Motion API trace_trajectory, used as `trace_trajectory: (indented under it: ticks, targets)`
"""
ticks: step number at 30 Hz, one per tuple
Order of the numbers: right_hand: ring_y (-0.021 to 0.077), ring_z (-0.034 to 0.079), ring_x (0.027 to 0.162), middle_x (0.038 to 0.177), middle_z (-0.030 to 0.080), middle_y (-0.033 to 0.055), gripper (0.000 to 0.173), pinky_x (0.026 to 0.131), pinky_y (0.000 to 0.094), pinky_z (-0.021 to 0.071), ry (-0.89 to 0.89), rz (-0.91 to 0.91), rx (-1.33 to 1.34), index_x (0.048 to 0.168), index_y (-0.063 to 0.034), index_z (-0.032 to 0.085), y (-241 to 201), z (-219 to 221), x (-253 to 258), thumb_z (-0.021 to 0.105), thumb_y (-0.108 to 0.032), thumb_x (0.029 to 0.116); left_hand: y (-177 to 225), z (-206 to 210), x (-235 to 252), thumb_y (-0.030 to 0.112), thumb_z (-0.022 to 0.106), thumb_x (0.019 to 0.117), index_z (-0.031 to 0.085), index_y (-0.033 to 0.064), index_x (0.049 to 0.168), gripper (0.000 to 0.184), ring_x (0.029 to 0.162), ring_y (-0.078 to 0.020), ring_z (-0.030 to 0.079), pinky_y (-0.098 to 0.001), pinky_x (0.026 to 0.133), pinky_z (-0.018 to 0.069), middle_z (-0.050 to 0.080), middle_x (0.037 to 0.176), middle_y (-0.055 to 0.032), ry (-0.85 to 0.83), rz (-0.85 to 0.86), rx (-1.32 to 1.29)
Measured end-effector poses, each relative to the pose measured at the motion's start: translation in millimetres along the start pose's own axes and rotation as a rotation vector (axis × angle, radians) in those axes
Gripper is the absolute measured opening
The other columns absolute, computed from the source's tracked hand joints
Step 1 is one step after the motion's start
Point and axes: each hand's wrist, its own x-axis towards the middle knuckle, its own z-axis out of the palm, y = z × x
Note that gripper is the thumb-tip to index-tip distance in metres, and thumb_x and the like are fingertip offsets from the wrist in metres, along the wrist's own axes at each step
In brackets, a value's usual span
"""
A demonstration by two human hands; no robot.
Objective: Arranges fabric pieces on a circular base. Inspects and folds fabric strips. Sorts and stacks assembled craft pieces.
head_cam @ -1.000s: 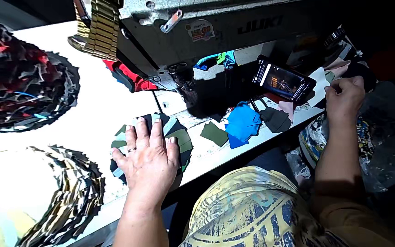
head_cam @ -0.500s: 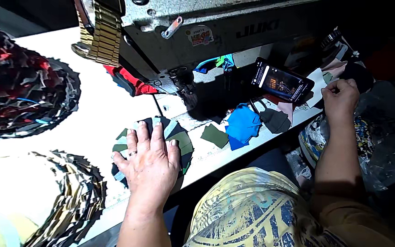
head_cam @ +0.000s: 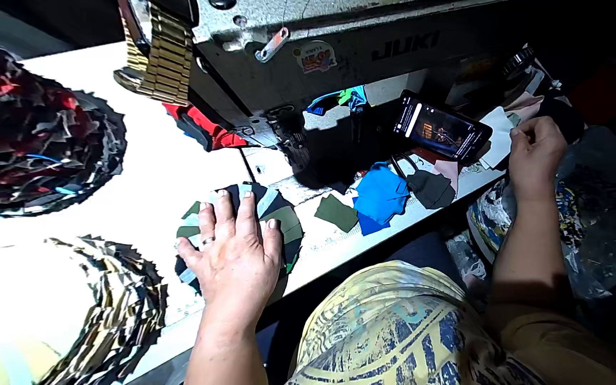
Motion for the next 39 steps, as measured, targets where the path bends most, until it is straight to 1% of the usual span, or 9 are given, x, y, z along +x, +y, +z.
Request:
trace_trajectory:
  ticks: [4,8,10,15,23,28,30,35,39]
  targets:
    - [0.0137,0.061,0.079,0.096,0.065,0.0145,0.019,0.075,0.0274,0.0517,0.099,0.001,0.118,0.109,0.0049,0.063,6.5,5.0,4.2,0.055,-0.011,0.1028,1.1,0.5,0.6,0.058,0.023,0.1049,0.034,0.0266,0.162,0.067,0.158,-0.0371,0.018,-0.0791,0.115,0.0086,0.025,0.17,-0.0102,0.001,-0.002,-0.019]
    - [0.0315,0.068,0.096,0.114,0.069,0.0244,0.029,0.088,0.0463,0.055,-0.051,0.059,0.061,0.125,0.0052,0.064,8.0,8.5,3.1,0.057,-0.005,0.0992,0.5,0.7,0.1,0.059,0.023,0.1047,0.034,0.0259,0.162,0.067,0.158,-0.0369,0.018,-0.0791,0.115,0.0085,0.026,0.17,-0.0095,0.004,0.004,-0.016]
    - [0.032,0.069,0.102,0.119,0.069,0.0242,0.032,0.092,0.0464,0.0555,-0.082,0.066,0.053,0.128,0.0046,0.064,4.7,9.2,2.2,0.059,-0.004,0.0978,-1.5,1.2,0.1,0.059,0.025,0.1049,0.035,0.026,0.162,0.066,0.157,-0.0376,0.019,-0.0795,0.115,0.0092,0.027,0.169,-0.0097,0.017,0.02,-0.02]
    - [0.0228,0.067,0.091,0.105,0.069,0.0177,0.017,0.083,0.0356,0.0558,0.111,0.044,0.121,0.108,0.0029,0.071,-0.2,2.6,1.1,0.06,-0.006,0.0996,-6.8,7.3,2.3,0.059,0.025,0.1045,0.038,0.021,0.161,0.069,0.155,-0.0432,0.022,-0.0813,0.112,0.0098,0.03,0.167,-0.0147,0.022,0.041,-0.031]
    - [0.0111,0.065,0.077,0.096,0.07,0.0098,0.015,0.07,0.0275,0.0545,0.215,-0.109,0.231,0.106,-0.0004,0.067,-44.5,-36.0,-6.0,0.055,-0.007,0.1002,-11.2,-9.7,-1.8,0.062,0.041,0.1015,0.038,0.0148,0.161,0.076,0.156,-0.0467,0.014,-0.081,0.114,0.0017,0.025,0.168,-0.0194,0.057,0.093,-0.131]
    - [0.0099,0.063,0.069,0.088,0.068,0.0094,0.01,0.061,0.0235,0.0558,-0.093,-0.326,0.435,0.105,0.0016,0.069,-118.8,-58.3,-43.8,0.063,-0.001,0.0966,15.4,-35.0,-13.2,0.044,0.064,0.0974,0.045,-0.0026,0.151,0.074,0.153,-0.0407,0.028,-0.0538,0.125,0.0248,0.031,0.162,-0.0297,0.044,0.384,-0.591]
    - [0.0095,0.065,0.076,0.088,0.07,0.008,0.01,0.069,0.0235,0.0565,-0.244,-0.479,0.54,0.101,0.002,0.071,-141.7,-53.4,-55.9,0.064,0.001,0.0939,37.0,-34.0,-18.9,0.048,0.066,0.0965,0.044,0.007,0.154,0.074,0.149,-0.0245,0.038,-0.0415,0.121,0.0367,0.038,0.162,-0.0137,-0.063,0.439,-0.929]
    - [0.005,0.065,0.084,0.096,0.069,0.0053,0.015,0.073,0.0189,0.057,-0.766,-0.744,0.773,0.106,0.0021,0.072,-182.2,-28.7,-86.1,0.061,0.0,0.0958,74.3,-34.1,-34.9,0.051,0.071,0.092,0.041,0.0152,0.155,0.079,0.126,-0.0126,0.06,-0.0336,0.103,0.055,0.057,0.146,0.0011,-0.403,0.335,-1.435]
    - [0.0063,0.067,0.093,0.107,0.068,0.0017,0.025,0.079,0.0225,0.0605,-0.985,-0.721,0.848,0.12,-0.0026,0.07,-190.8,-2.4,-100.7,0.06,-0.004,0.0974,62.9,-39.8,-44.7,0.011,0.068,0.0951,0.059,0.0061,0.137,0.043,0.099,-0.0095,0.068,-0.0285,0.088,0.0583,0.07,0.115,-0.0038,-0.506,0.094,-1.631]
